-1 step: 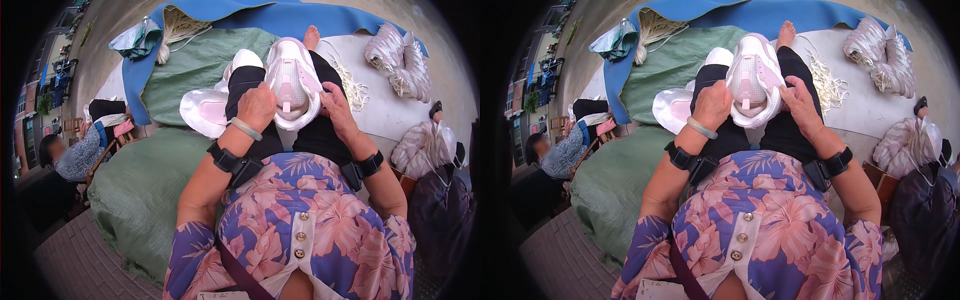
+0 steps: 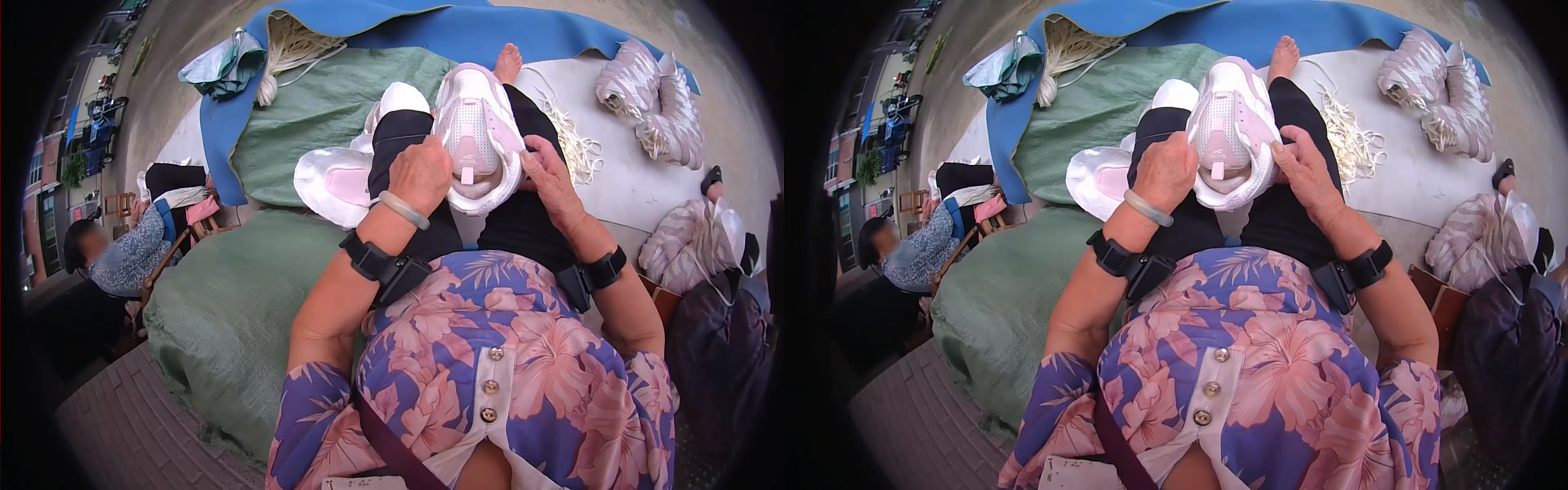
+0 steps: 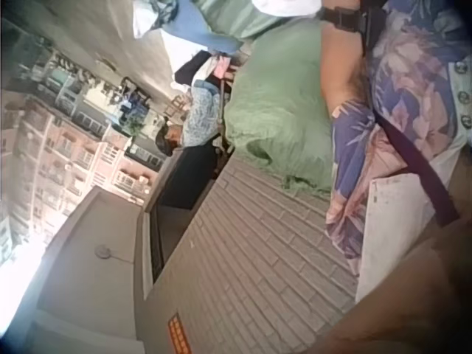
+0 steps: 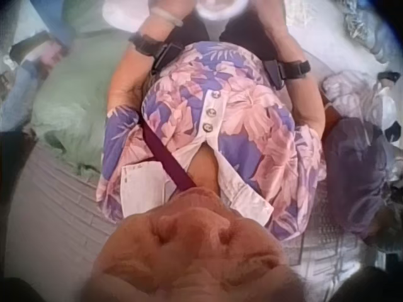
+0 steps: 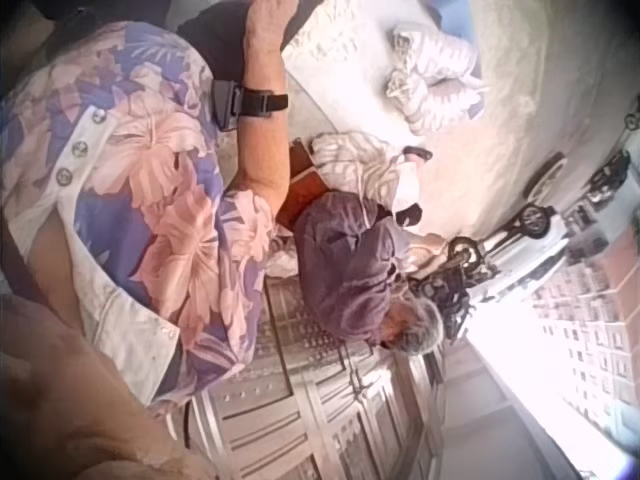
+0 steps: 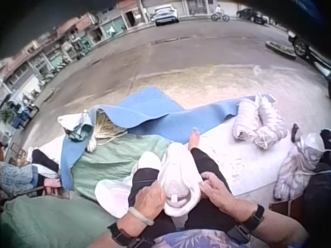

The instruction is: The person threads white shoelaces through the eyelets of a pink and white sneaker, pulling them tight and arranging the laces. They repeat this process for a second shoe, ensuring the laces are properly seated in the eyelets.

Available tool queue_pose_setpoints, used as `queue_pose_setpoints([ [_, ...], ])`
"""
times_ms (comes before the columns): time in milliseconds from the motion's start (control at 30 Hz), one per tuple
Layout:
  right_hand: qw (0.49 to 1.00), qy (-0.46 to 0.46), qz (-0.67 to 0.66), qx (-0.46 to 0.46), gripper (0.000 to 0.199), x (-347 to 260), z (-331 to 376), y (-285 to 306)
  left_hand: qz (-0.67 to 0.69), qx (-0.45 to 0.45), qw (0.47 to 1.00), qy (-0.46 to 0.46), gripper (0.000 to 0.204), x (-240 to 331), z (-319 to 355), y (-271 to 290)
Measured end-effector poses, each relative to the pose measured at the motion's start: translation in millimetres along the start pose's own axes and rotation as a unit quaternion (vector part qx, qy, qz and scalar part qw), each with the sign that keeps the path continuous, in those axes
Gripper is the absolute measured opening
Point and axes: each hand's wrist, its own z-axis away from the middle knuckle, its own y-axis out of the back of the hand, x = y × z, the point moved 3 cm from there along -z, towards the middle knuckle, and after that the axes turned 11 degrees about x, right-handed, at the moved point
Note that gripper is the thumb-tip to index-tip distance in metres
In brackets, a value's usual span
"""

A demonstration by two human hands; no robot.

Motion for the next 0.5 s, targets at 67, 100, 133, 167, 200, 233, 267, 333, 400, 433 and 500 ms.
queue_pose_setpoints([
  [67, 0.992, 0.074, 0.102, 0.019, 0.042, -9.0, -4.8, 1.0, -0.007, -0.035, 0.999, 0.024, 0.021, 2.7, -3.0, -3.6],
  [100, 0.971, 0.151, 0.182, 0.036, 0.042, -16.8, -5.9, -0.1, -0.011, -0.052, 0.998, 0.037, 0.022, 3.1, -2.8, -4.1],
  [133, 0.94, 0.189, 0.275, 0.067, 0.041, -22.9, -6.8, -0.9, -0.011, -0.059, 0.997, 0.04, 0.021, 4.2, -2.0, -4.0],
  [167, 0.909, 0.271, 0.309, 0.072, 0.042, -31.0, -5.0, -5.3, -0.01, -0.061, 0.997, 0.038, 0.021, 5.5, -0.7, -3.8],
  [200, 0.875, 0.314, 0.357, 0.089, 0.043, -36.1, -3.0, -10.0, -0.007, -0.053, 0.998, 0.03, 0.02, 7.0, 0.3, -3.6],
  [233, 0.824, 0.389, 0.398, 0.105, 0.044, -41.2, 0.3, -16.9, -0.011, -0.044, 0.999, -0.001, 0.016, 8.9, 2.5, -3.1],
  [267, 0.813, 0.39, 0.418, 0.109, 0.044, -42.5, -0.3, -22.7, -0.008, -0.047, 0.999, -0.009, 0.016, 10.4, 4.7, -4.4],
  [333, 0.758, 0.471, 0.438, 0.111, 0.045, -44.2, 0.3, -36.0, -0.003, -0.052, 0.999, -0.012, 0.016, 13.4, 9.9, -8.7],
  [400, 0.745, 0.457, 0.475, 0.097, 0.04, -38.1, -2.6, -41.0, 0.0, -0.03, 0.999, -0.025, 0.016, 15.7, 11.1, -12.5],
  [433, 0.73, 0.469, 0.487, 0.1, 0.039, -35.3, -3.4, -40.7, 0.003, -0.027, 0.999, -0.024, 0.017, 16.2, 9.9, -15.8],
  [500, 0.71, 0.482, 0.501, 0.112, 0.037, -29.6, -5.4, -36.4, 0.01, -0.032, 0.999, -0.014, 0.017, 14.9, 5.7, -21.6],
])
